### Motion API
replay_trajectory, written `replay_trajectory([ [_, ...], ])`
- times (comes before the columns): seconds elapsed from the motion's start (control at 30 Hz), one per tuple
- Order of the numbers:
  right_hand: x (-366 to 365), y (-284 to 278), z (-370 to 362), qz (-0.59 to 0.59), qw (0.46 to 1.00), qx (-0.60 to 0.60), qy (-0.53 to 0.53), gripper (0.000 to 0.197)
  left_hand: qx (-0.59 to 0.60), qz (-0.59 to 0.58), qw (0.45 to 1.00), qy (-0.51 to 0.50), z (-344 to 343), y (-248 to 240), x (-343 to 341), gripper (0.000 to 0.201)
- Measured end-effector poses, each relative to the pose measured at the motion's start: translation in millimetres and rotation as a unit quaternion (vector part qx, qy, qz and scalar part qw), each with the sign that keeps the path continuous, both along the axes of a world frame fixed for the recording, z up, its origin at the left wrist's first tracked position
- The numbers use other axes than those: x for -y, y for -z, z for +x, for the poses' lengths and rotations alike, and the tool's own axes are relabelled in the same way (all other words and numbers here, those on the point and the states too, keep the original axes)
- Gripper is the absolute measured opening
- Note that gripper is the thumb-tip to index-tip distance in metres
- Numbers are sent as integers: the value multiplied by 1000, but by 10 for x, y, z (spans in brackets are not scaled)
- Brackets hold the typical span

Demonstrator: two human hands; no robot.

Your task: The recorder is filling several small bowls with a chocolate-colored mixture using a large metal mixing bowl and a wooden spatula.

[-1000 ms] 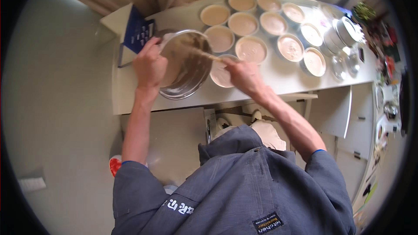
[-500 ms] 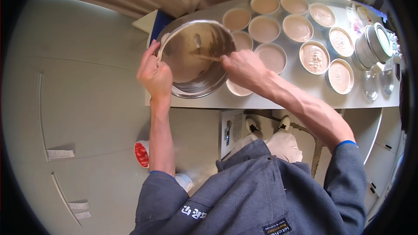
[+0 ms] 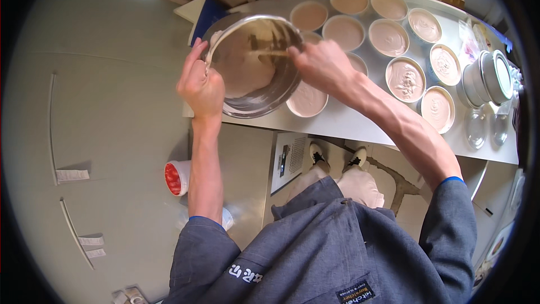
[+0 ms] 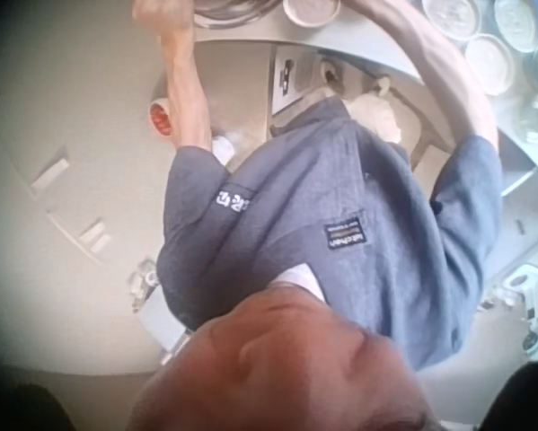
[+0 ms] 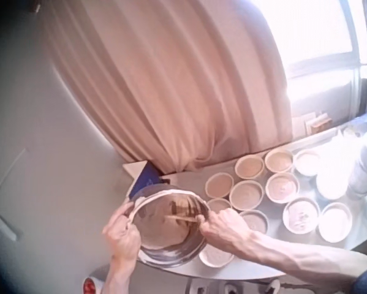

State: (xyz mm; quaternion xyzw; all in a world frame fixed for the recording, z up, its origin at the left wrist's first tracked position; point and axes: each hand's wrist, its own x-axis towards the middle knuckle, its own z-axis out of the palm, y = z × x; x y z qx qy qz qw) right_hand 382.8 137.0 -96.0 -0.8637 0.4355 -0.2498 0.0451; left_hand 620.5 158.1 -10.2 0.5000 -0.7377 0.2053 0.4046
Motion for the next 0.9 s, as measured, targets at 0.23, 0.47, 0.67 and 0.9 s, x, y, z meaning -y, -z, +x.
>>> replay_trajectory([
  [0.23,112,228,-155,108,987,-78,-86,31,17,2,1000,-9,-18,206,4,14],
  [0.47,88,218,-544,136,982,-64,-118,35,34,-16,999,-17,34,491,118,18],
  [0.67,45,-29,-828,103,987,-49,-114,34,40,-26,999,-26,25,608,166,19],
  [0.9,156,167,-532,17,995,-58,-75,33,38,-25,999,-19,-36,649,238,14],
])
